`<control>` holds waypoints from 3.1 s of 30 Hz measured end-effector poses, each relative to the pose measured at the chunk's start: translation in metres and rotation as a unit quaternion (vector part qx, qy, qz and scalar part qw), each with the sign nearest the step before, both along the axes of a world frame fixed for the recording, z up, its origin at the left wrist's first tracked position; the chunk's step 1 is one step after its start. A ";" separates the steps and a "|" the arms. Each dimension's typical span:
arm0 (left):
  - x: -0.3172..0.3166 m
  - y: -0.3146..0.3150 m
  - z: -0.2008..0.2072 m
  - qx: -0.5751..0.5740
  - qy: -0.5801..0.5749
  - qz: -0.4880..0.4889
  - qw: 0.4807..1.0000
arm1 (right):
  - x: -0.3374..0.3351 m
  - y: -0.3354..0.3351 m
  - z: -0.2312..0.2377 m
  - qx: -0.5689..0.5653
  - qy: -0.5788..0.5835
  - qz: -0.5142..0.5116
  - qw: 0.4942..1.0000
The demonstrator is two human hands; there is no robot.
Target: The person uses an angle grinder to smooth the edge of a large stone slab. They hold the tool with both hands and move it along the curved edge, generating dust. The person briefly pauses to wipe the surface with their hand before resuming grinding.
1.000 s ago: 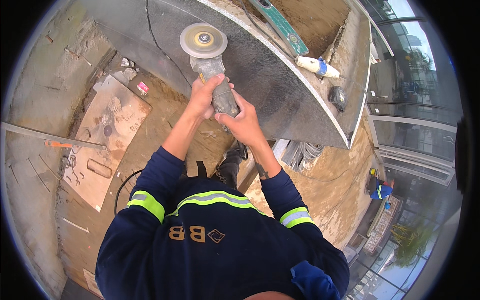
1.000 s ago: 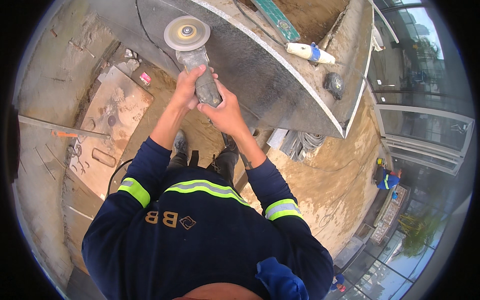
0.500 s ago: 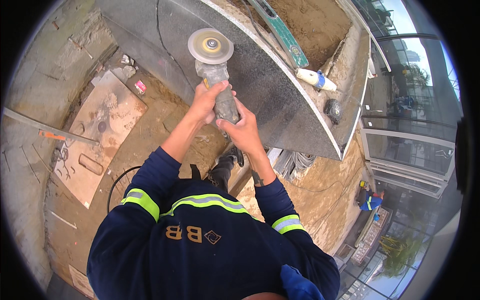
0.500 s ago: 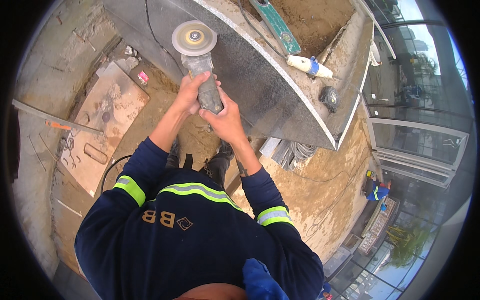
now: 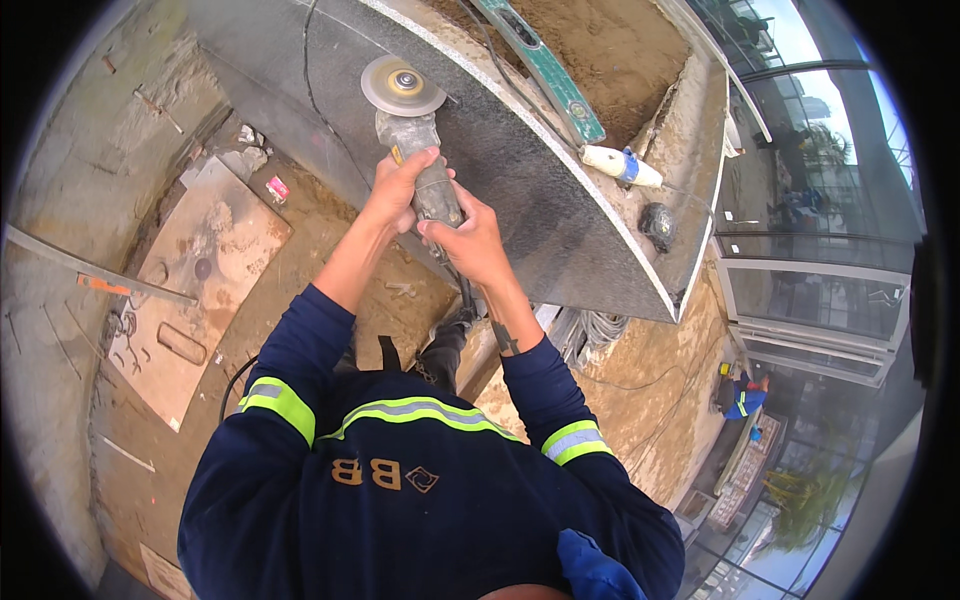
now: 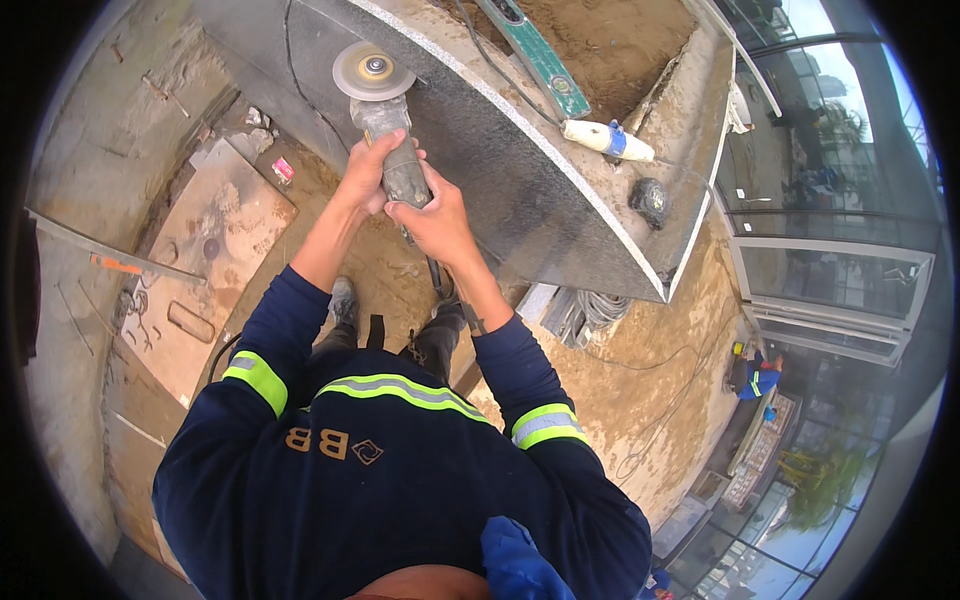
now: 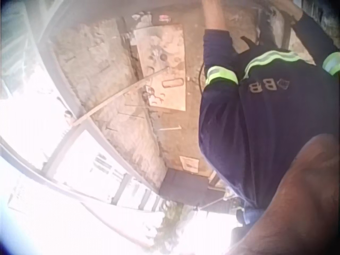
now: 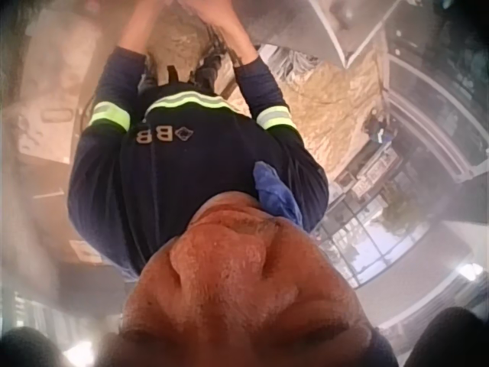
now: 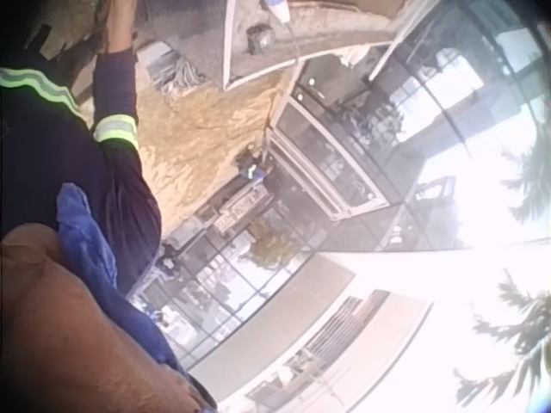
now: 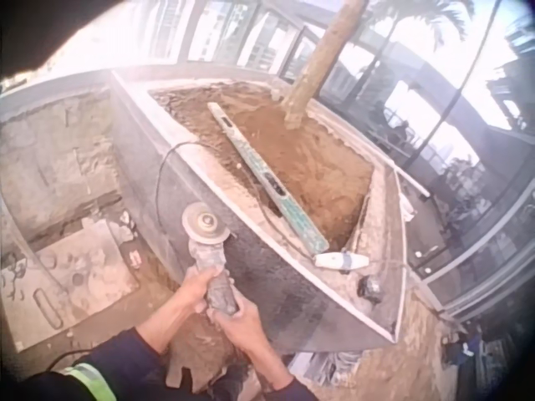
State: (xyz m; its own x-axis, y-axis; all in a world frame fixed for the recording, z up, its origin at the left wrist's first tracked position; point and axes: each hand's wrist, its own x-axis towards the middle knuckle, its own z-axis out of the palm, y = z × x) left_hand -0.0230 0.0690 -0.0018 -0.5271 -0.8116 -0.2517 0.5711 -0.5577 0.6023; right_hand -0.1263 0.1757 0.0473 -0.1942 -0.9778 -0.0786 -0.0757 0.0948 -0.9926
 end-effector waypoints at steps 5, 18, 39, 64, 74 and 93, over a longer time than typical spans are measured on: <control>-0.002 0.011 0.002 0.004 -0.003 -0.001 1.000 | -0.006 0.010 0.003 0.020 0.039 0.017 0.999; -0.009 0.064 0.002 0.009 0.013 -0.002 1.000 | -0.006 0.065 0.011 0.032 0.076 0.002 0.997; -0.004 0.040 -0.008 -0.005 0.012 -0.007 1.000 | 0.003 0.043 0.006 0.023 0.027 -0.012 0.999; -0.007 0.041 -0.002 -0.002 0.011 -0.014 1.000 | 0.000 0.043 0.018 0.023 0.035 -0.015 0.999; -0.011 0.059 -0.001 0.011 0.010 -0.023 1.000 | -0.007 0.061 0.017 0.056 0.066 -0.001 0.996; -0.010 0.053 0.002 -0.004 0.000 -0.019 1.000 | -0.005 0.055 0.017 0.033 0.045 -0.016 0.998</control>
